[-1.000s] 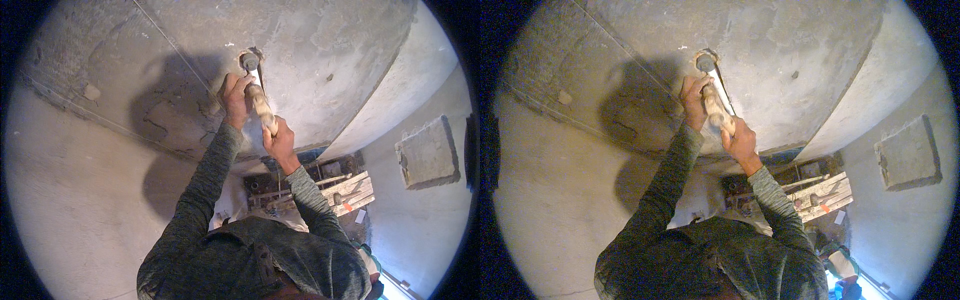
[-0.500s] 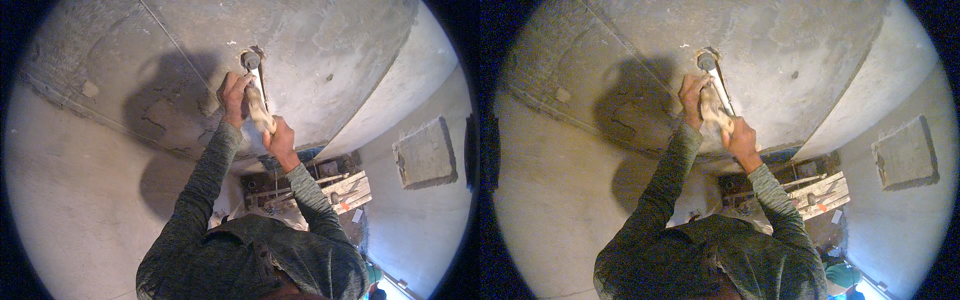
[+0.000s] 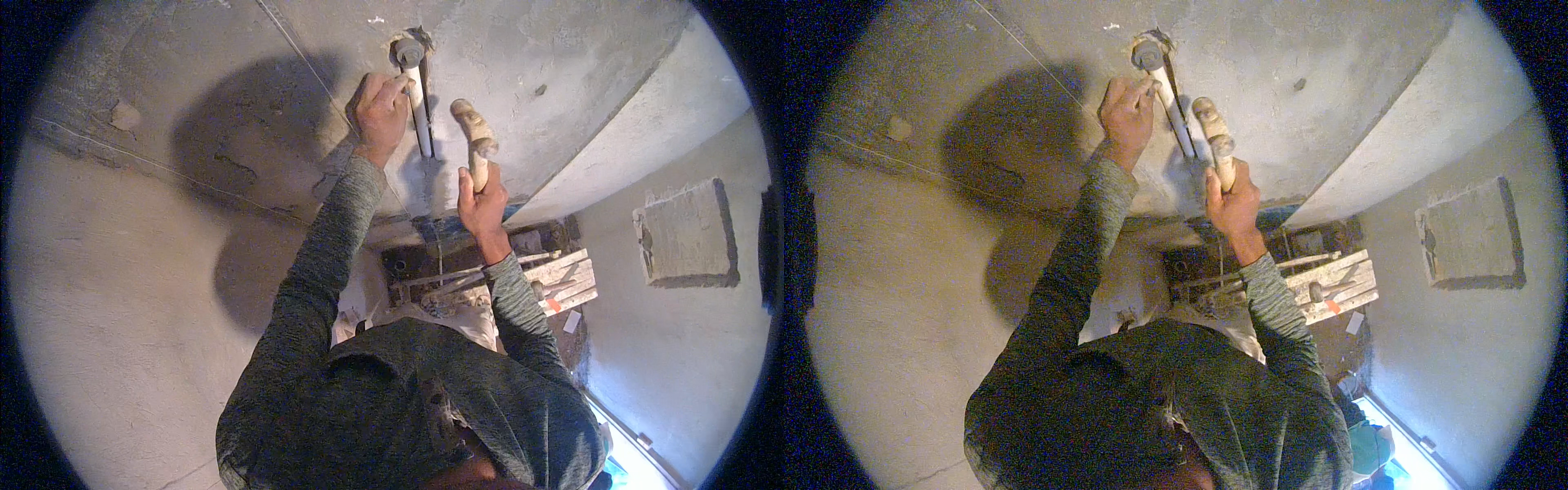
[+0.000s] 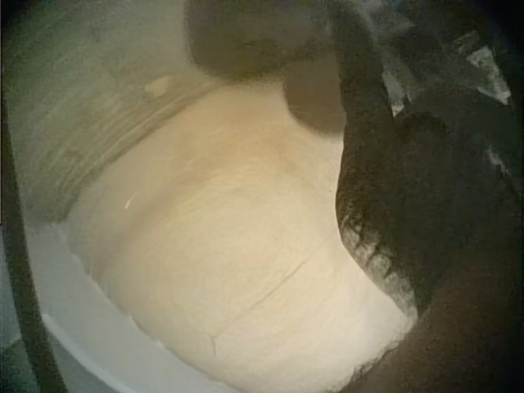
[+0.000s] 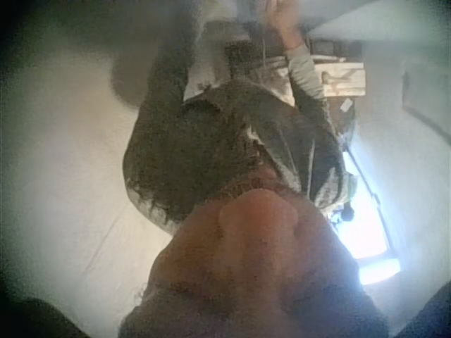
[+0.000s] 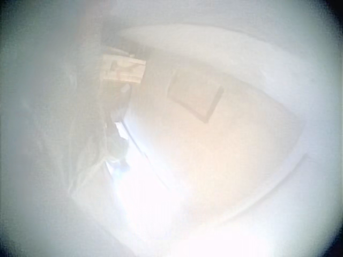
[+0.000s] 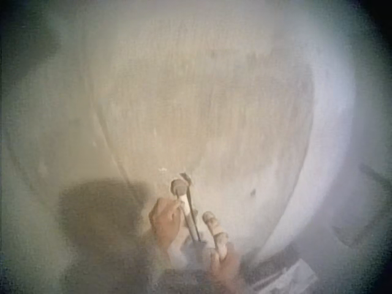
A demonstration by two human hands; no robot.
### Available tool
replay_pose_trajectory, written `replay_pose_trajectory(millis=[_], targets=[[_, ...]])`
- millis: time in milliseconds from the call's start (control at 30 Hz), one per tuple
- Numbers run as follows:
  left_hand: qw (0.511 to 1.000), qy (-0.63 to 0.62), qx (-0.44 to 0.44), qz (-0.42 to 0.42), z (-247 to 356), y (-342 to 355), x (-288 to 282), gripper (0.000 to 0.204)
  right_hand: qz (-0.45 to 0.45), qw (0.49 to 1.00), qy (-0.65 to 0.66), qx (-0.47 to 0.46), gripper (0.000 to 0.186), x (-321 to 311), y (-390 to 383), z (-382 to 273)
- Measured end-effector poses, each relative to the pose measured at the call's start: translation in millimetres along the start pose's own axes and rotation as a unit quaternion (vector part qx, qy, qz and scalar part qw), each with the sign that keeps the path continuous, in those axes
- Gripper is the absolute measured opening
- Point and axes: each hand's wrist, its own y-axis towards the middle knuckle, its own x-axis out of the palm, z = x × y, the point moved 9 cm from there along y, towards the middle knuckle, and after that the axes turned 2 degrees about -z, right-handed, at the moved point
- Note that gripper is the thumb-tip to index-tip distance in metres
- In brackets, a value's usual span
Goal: The person uses a measuring tape to mark locations on a ceiling, then uses a hammer and a chisel-like tool to create or clear a channel for electrical conduit near an existing light fixture.
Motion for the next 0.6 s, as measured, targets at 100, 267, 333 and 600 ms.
replay_pose_trajectory(millis=[100,267,333,600], targets=[[1.0,-0.014,0.019,0.003,-1,0,2,0.014,0.017,1.0,-0.018,0.017,0.026,-13,-7,22],[0.997,-0.067,0.029,0.017,10,1,-6,0.025,0.022,0.997,-0.002,0.068,0.027,-30,-23,29],[0.997,-0.065,0.028,0.01,11,2,-8,0.026,0.018,0.997,-0.008,0.078,0.027,-34,-30,34],[0.998,-0.011,0.048,-0.032,3,-4,-5,0.018,0.019,0.993,0.007,0.114,0.03,-45,-60,39]])
